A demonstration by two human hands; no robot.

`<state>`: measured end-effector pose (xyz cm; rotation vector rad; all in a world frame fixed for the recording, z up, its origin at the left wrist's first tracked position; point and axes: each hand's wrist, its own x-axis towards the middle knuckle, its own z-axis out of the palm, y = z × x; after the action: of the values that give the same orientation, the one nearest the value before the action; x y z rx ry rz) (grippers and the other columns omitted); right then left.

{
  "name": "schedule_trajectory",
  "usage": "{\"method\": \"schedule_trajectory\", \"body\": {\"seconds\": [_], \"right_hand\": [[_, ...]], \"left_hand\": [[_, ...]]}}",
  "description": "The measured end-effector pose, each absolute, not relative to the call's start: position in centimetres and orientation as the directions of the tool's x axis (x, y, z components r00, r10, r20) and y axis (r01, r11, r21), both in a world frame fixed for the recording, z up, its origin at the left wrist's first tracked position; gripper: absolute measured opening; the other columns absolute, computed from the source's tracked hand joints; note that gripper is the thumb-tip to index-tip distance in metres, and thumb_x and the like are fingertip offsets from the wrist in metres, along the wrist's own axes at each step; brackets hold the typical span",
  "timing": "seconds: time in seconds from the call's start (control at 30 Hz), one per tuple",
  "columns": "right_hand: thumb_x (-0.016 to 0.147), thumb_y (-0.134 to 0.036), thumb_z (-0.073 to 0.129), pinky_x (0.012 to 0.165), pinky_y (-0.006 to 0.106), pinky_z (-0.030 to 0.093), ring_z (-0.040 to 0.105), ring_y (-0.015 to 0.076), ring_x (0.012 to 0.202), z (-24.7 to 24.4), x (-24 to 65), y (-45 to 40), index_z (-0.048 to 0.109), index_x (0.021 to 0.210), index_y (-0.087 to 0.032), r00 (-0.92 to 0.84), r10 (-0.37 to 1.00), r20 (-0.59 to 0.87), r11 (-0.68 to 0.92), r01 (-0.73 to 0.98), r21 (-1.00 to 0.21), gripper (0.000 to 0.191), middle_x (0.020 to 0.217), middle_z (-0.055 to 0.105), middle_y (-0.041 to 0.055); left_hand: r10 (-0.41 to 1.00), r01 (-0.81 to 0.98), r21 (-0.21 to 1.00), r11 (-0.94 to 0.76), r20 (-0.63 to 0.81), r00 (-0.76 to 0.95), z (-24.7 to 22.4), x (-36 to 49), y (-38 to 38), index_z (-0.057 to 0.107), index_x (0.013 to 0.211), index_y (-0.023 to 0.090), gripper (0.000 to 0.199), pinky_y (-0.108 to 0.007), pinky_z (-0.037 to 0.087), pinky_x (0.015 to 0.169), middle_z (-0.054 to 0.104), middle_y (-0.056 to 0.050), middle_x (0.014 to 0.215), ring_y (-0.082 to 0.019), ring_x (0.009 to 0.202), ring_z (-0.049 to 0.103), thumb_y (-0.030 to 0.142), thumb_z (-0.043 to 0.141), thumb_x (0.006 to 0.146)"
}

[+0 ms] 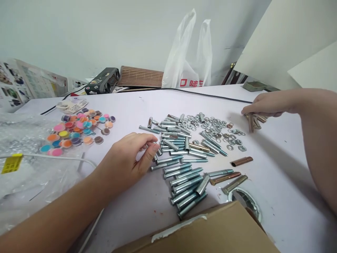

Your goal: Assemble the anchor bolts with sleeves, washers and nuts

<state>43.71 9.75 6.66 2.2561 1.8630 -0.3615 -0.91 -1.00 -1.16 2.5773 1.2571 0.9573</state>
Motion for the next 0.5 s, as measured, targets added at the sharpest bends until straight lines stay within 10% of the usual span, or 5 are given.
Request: {"method": "schedule_trajectory", "body": {"seconds": [0.33,0.5], "right_hand": [[0.132,-0.036,0.054,0.059,0.036,0.041,0.059,0.0275,0.07,5.8,39.6,9.8,0.064,0.081,-0.009,0.257,0.918,-0.301,-0.226,0.965,0.134,0.059,0.082,0.057,0.0135],[0.116,-0.053,0.054,0.043,0.029,0.035,0.049,0.0219,0.048,6.7,32.6,5.4,0.058,0.075,-0.019,-0.397,0.83,-0.391,0.338,0.917,-0.213,0.053,0.062,0.046,-0.001]], "left_hand": [[0.714,0.634,0.368,-0.681,0.527,0.461,-1.1,-1.0,-1.2,0.068,0.101,0.014,0.016,-0.018,0.046,0.081,0.069,0.001,0.088,-0.008,0.083,0.063,0.021,0.055,0.097],[0.687,0.609,0.357,-0.708,0.549,0.476,-1.0,-0.9,-1.2,0.069,0.095,0.013,0.017,-0.018,0.046,0.081,0.069,0.0,0.084,-0.009,0.082,0.063,0.02,0.053,0.098]]}}
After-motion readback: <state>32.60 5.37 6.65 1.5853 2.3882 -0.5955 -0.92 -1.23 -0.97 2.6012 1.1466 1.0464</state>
